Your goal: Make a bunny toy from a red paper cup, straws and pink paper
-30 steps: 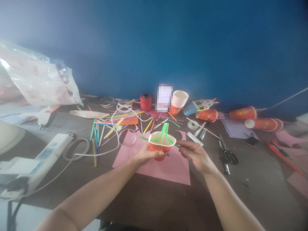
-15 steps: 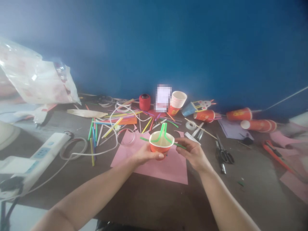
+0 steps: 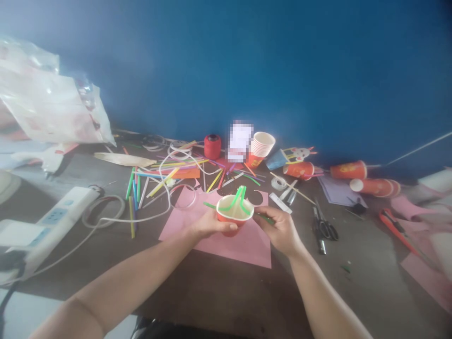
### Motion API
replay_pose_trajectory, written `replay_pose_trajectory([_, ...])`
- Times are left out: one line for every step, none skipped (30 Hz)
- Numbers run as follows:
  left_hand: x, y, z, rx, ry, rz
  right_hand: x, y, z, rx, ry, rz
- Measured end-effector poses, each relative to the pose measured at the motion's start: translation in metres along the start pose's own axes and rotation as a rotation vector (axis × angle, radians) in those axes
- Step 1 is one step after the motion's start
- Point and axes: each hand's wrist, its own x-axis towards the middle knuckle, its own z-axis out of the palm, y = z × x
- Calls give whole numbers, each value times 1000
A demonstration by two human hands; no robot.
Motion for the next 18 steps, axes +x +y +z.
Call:
replay_pose_trajectory([1,2,1,-8,-3,16,0,-1,-1,-24,-6,-12])
replay_pose_trajectory([1,3,2,-15,-7,29,0,-1,-2,-50,-8,-25])
replay_pose_trajectory([1,4,2,-22,-12,38,-1,-1,-3,-74,-9,-37])
replay_pose_trajectory([2,5,3,-27,-18,45,-1,-1,-3,-94,-10,-43])
replay_pose_trajectory([2,5,3,-31,-22,50,-1,0,-4,-109,-8,-44])
replay_pose_trajectory([2,4,3,-31,-26,52,-1,0,-4,-119,-5,-41])
replay_pose_trajectory([2,3,2,-29,-26,51,-2,1,-4,-125,-6,-39])
replay_pose_trajectory([2,2,2,-26,-23,48,-2,2,-4,-126,-5,-36])
replay_pose_trajectory([2,1,1,-24,-21,44,-2,3,-4,-121,-5,-34])
replay_pose_trajectory([1,0,1,-25,-21,38,-2,4,-4,-113,-6,-37])
replay_pose_trajectory([1,0,1,-29,-24,33,-2,5,-4,-104,-10,-43])
replay_pose_trajectory([1,0,0,-34,-29,27,-3,5,-4,-96,-15,-52])
replay_pose_trajectory([1,0,0,-39,-35,24,-3,6,-4,-91,-17,-63])
replay_pose_trajectory([1,0,0,-40,-41,24,-2,6,-4,-88,-21,-73])
replay_pose_trajectory([1,0,0,-41,-45,28,-2,7,-3,-86,-26,-80])
replay_pose_trajectory([1,0,0,-39,-47,34,-2,7,-4,-83,-30,-82])
replay_pose_trajectory([1,0,-1,-35,-46,39,-2,7,-4,-83,-27,-82])
replay_pose_trajectory([1,-1,-1,-26,-41,41,-2,7,-4,-89,-13,-86])
